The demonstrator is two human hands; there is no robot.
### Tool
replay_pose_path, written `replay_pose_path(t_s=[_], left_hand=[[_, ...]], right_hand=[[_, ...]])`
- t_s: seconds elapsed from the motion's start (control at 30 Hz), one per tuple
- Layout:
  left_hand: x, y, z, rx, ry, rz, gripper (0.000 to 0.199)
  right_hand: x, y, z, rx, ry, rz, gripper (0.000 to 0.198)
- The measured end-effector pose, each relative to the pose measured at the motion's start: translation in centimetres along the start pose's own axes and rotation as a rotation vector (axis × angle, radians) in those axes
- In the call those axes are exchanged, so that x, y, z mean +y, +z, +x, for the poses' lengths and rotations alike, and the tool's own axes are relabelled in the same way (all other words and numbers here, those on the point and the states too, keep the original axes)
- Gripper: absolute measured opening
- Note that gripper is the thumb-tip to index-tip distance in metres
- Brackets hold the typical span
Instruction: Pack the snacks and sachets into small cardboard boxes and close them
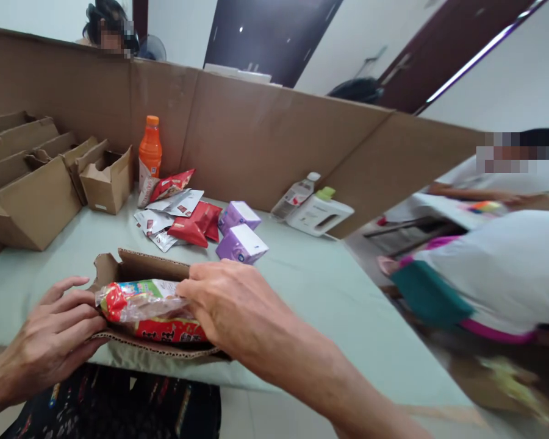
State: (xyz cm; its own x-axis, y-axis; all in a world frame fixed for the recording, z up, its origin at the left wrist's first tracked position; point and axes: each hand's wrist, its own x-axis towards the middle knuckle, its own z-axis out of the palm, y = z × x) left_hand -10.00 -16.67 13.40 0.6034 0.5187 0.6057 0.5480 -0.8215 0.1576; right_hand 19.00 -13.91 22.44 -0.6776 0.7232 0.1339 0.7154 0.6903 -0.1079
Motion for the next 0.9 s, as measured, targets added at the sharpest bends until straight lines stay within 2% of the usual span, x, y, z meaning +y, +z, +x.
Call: replay_pose_path(t_s=[0.1,0.17,0.23,0.3,0.37,0.47,0.53,0.6,0.67,0.73,0.8,0.9], left_hand=[[0.1,0.4,-0.1,-0.01,-0.002,-0.008,0.014],[0.1,0.3,-0.2,-0.017,-0.003,-0.026,0.016],[0.0,0.2,-0.2,-0.018,-0.01,-0.039,0.017],[-0.1,0.1,-0.5,0.003,-0.003,-0.041,0.017],[-0.1,0.1,-0.9,0.051,0.007,-0.035,0.024],[-0.2,0.3,-1.8,0.148,-0.068,-0.049,0.033],[-0.3,0.5,-2.2,0.162,-0.157,-0.104,0.032],[-0.3,0.8,-2.2,0.149,-0.194,-0.164,0.031],[-0.3,1.1,-1.9,0.127,-0.158,-0.193,0.031],[-0.2,1.4,-1.6,0.121,-0.12,-0.195,0.032],[0.0,1.5,-1.6,0.129,-0.127,-0.195,0.033],[0.2,1.7,-2.0,0.152,-0.161,-0.213,0.037]], right_hand=[[-0.5,2.4,2.1,-0.262,0.064,-0.095,0.023],[-0.7,4.2,3.2,-0.428,0.055,-0.106,0.02],[-0.5,5.3,3.6,-0.521,0.028,-0.078,0.023],[-0.1,5.4,3.3,-0.501,0.025,-0.049,0.027],[0.2,4.7,2.7,-0.406,0.05,-0.028,0.036],[0.1,3.6,2.2,-0.312,0.112,-0.019,0.044],[-0.2,3.6,2.5,-0.402,0.178,-0.055,0.033],[-0.5,4.2,3.4,-0.546,0.216,-0.091,0.027],[-0.6,4.9,4.2,-0.635,0.219,-0.1,0.03],[-0.6,5.1,4.5,-0.648,0.201,-0.09,0.031],[-0.3,4.6,4.1,-0.598,0.189,-0.079,0.029],[-0.2,3.1,2.8,-0.386,0.175,-0.044,0.022]])
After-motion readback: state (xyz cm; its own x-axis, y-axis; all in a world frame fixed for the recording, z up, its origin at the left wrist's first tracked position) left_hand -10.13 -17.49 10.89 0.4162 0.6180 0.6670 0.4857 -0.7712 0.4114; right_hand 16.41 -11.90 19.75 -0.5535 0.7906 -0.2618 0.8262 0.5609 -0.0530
